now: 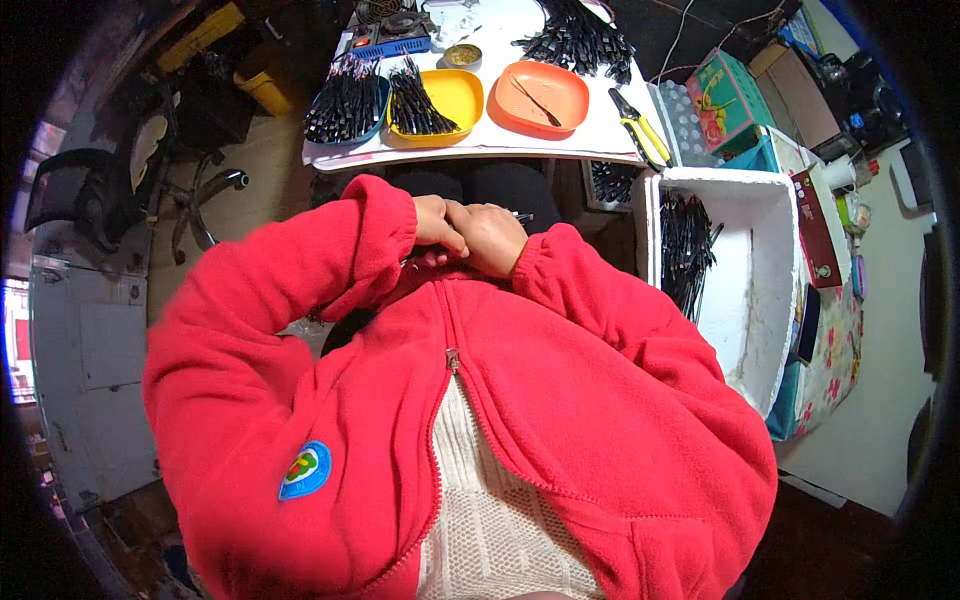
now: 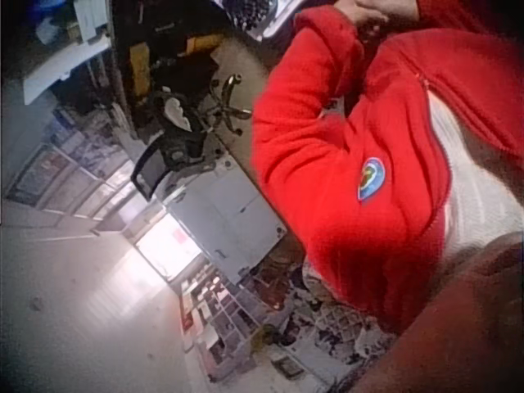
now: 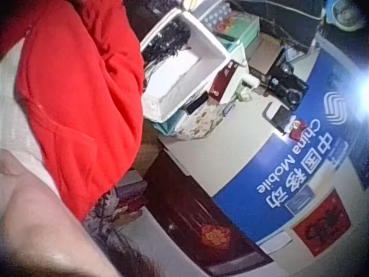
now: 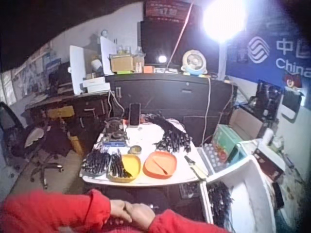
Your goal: The person repeatedly picks up small black electronic components, attaches a white connector to each, and places them into colored trays on the table. The person also gathers bundles of black wires from a plastic bag and arranges them on the table.
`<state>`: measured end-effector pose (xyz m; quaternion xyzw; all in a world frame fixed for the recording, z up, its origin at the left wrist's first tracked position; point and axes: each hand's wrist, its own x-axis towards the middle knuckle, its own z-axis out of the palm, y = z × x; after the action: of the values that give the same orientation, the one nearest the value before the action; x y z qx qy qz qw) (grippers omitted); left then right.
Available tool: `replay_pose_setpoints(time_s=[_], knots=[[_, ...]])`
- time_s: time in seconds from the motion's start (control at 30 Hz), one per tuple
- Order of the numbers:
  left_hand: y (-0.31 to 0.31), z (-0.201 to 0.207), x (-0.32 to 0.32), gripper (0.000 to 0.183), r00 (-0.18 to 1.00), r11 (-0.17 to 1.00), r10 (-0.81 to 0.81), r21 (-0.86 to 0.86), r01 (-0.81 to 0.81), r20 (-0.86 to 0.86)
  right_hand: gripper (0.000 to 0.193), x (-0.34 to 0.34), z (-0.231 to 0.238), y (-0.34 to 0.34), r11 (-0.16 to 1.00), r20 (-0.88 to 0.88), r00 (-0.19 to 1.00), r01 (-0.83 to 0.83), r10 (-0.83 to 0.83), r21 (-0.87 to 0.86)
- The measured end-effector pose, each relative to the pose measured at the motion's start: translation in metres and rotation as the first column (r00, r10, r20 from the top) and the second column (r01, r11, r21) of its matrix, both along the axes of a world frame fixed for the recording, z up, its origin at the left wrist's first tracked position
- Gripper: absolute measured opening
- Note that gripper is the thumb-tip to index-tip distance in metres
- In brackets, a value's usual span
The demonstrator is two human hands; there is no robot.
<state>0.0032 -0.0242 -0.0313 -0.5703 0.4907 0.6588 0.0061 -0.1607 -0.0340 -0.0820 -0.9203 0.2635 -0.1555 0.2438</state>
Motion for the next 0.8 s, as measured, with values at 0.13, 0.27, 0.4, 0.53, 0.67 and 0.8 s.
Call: replay_pose_setpoints(time_s=[0.13, 0.27, 0.4, 0.53, 0.67, 0.8], knots=[[-0.01, 0.044, 0.003, 0.033, 0.976, 0.96, 0.214, 0.195, -0.201, -0.048, 0.025, -0.006, 0.002, -0.013, 0.975, 0.229, 0.969, 0.047, -0.098, 0.217], [-0.021, 0.091, 0.033, 0.07, 0.954, 0.966, 0.257, 0.069, -0.249, -0.155, 0.015, -0.006, 0.019, -0.023, 0.861, 0.487, 0.859, -0.122, -0.158, 0.493], [-0.003, 0.069, 0.043, 0.087, 0.676, 0.854, 0.386, -0.034, -0.518, -0.628, 0.014, -0.006, 0.023, -0.016, 0.584, 0.569, 0.811, -0.4, -0.134, 0.707], [0.006, 0.0, 0.004, 0.078, 0.47, 0.861, 0.202, -0.073, -0.504, -0.859, 0.013, -0.002, 0.015, -0.008, 0.5, 0.49, 0.86, -0.364, -0.144, 0.786], [0.009, -0.037, -0.011, 0.049, 0.756, 0.662, 0.086, -0.53, -0.53, -0.649, 0.016, 0.007, -0.004, -0.01, 0.26, 0.414, 0.864, -0.346, -0.288, 0.902], [0.018, -0.058, -0.013, 0.024, 0.586, 0.71, 0.429, -0.145, -0.689, -0.687, 0.027, 0.012, -0.021, -0.01, 0.318, 0.369, 0.916, -0.306, -0.157, 0.897]])
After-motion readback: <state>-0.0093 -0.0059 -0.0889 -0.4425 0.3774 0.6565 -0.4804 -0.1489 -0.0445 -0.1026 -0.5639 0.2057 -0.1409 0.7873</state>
